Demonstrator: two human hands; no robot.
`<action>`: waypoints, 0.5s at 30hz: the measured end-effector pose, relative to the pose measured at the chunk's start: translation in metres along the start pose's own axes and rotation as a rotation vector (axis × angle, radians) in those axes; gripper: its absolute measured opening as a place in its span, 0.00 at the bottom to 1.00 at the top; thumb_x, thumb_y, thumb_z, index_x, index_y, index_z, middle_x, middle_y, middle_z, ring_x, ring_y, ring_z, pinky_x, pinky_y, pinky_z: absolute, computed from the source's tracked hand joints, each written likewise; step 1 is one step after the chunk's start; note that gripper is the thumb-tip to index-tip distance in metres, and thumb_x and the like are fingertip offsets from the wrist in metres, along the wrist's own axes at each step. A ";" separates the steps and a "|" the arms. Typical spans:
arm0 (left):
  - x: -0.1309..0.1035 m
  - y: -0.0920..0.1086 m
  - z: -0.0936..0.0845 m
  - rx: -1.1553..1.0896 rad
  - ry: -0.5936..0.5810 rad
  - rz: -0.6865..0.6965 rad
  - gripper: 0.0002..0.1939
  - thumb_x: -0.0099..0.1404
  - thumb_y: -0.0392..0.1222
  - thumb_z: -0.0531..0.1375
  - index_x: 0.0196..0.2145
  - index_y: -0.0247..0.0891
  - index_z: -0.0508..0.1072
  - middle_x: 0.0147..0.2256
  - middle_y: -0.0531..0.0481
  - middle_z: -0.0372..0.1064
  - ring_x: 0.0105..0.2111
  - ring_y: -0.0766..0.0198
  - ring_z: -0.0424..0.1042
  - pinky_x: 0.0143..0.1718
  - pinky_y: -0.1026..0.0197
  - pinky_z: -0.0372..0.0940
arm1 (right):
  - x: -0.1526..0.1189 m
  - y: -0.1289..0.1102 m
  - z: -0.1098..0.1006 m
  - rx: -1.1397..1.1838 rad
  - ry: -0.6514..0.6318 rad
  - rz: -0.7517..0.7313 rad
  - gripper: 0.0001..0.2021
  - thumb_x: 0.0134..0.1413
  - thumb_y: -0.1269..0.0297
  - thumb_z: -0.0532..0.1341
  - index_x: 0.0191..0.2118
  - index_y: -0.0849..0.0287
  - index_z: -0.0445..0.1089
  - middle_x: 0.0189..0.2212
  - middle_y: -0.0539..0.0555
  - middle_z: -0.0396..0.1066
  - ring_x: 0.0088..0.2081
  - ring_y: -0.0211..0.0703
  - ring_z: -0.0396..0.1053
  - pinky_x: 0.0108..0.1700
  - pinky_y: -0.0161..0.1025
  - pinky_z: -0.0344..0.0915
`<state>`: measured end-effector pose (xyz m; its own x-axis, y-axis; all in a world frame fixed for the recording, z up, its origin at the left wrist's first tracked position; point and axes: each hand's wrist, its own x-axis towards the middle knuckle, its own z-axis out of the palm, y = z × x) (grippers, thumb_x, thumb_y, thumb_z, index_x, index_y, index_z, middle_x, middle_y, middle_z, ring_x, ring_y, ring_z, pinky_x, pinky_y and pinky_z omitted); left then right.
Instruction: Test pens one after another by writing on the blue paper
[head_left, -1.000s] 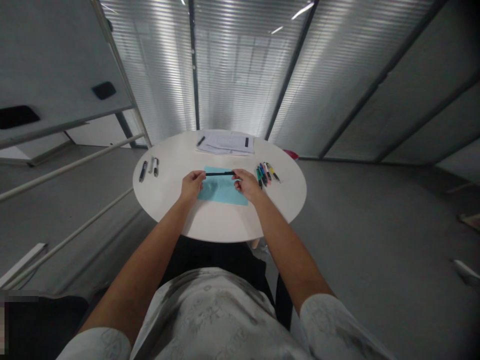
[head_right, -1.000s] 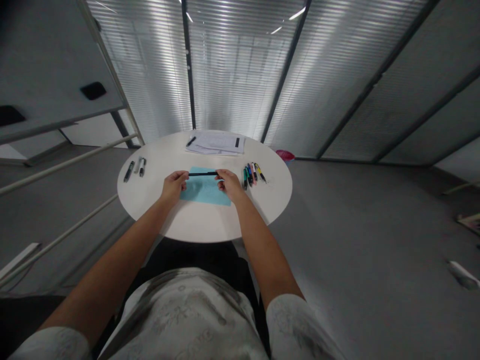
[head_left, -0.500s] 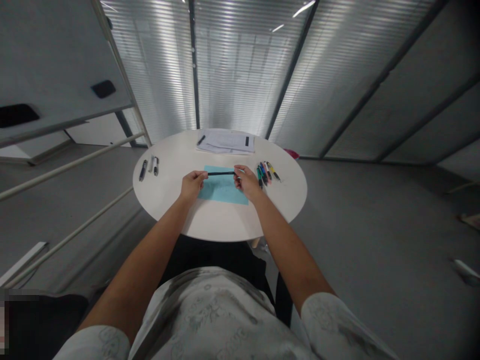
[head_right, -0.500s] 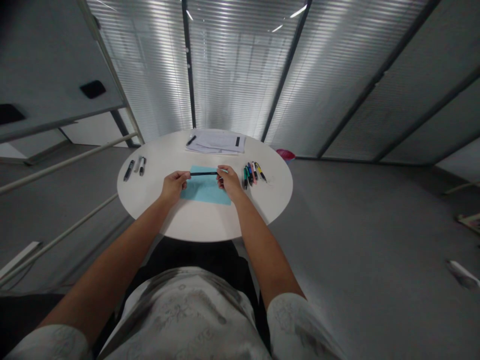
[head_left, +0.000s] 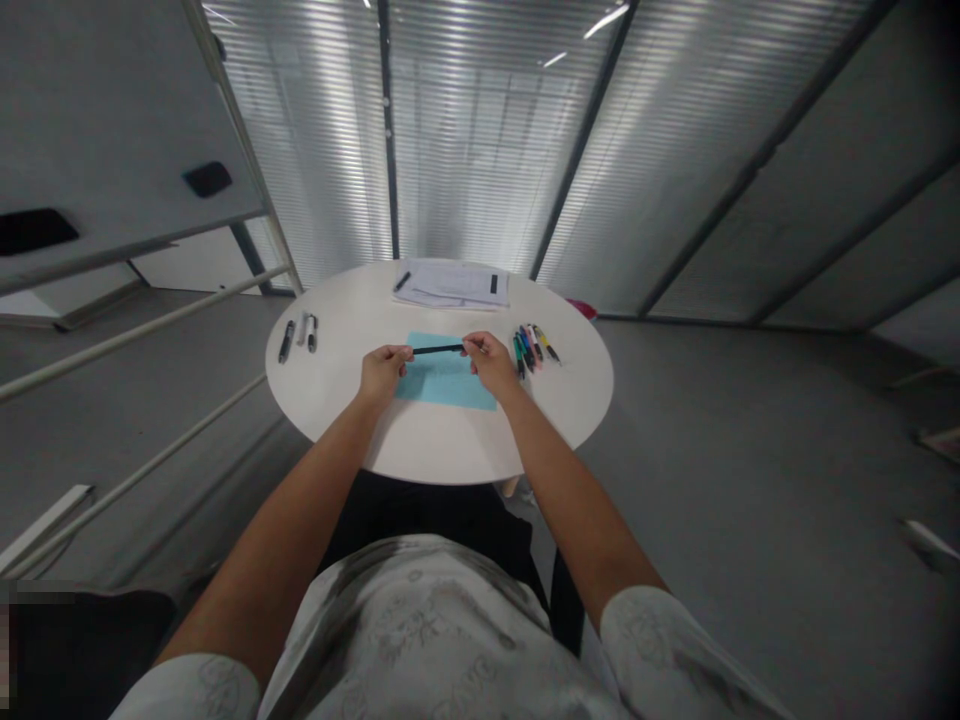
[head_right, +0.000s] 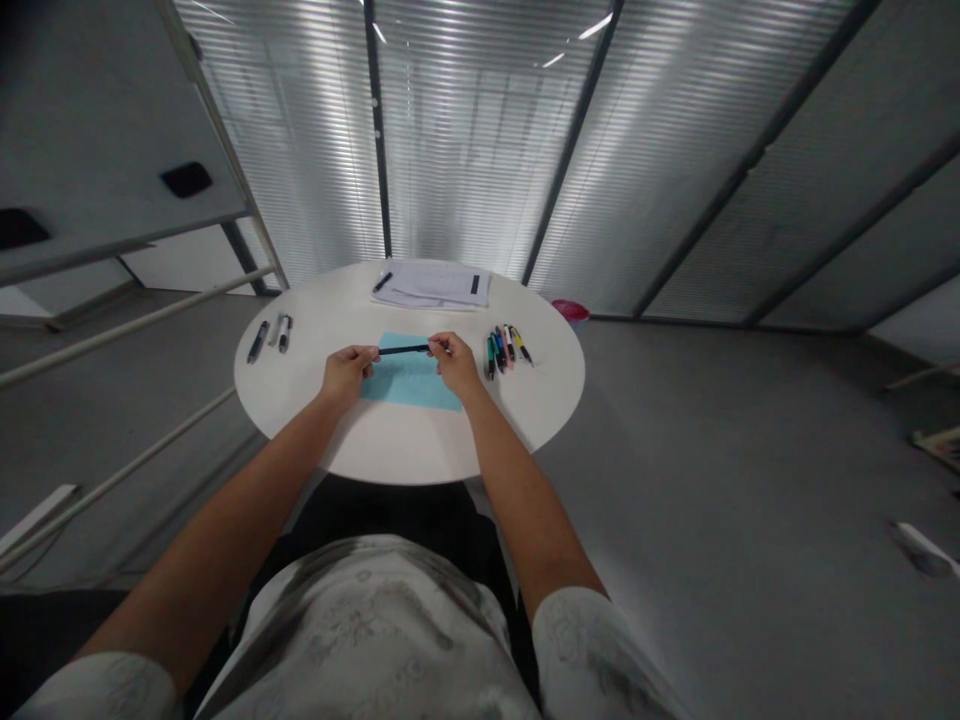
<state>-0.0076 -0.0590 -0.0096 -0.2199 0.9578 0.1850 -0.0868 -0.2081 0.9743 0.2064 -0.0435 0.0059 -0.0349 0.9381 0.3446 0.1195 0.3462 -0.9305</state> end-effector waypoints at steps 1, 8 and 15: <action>0.001 0.000 0.000 -0.005 0.002 -0.007 0.12 0.52 0.47 0.66 0.24 0.34 0.74 0.20 0.51 0.66 0.18 0.72 0.58 0.21 0.65 0.52 | 0.000 0.000 0.000 -0.015 -0.003 -0.016 0.14 0.49 0.52 0.61 0.37 0.57 0.66 0.27 0.47 0.68 0.17 0.29 0.57 0.19 0.30 0.55; -0.001 0.004 0.001 -0.014 0.032 -0.018 0.14 0.54 0.49 0.64 0.22 0.35 0.71 0.16 0.54 0.61 0.17 0.71 0.57 0.20 0.65 0.52 | -0.008 -0.003 0.005 -0.046 -0.063 0.008 0.15 0.50 0.53 0.63 0.42 0.55 0.66 0.37 0.49 0.70 0.19 0.27 0.61 0.19 0.29 0.56; -0.002 0.008 0.002 -0.029 0.009 -0.004 0.13 0.52 0.48 0.64 0.25 0.35 0.72 0.22 0.52 0.67 0.17 0.73 0.57 0.20 0.65 0.52 | -0.006 -0.013 0.001 -0.014 -0.018 0.180 0.19 0.57 0.45 0.56 0.33 0.58 0.66 0.20 0.47 0.67 0.13 0.28 0.55 0.14 0.28 0.48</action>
<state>-0.0058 -0.0623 -0.0020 -0.2279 0.9569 0.1801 -0.1161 -0.2103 0.9707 0.2040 -0.0539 0.0161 -0.0293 0.9850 0.1703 0.1395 0.1728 -0.9750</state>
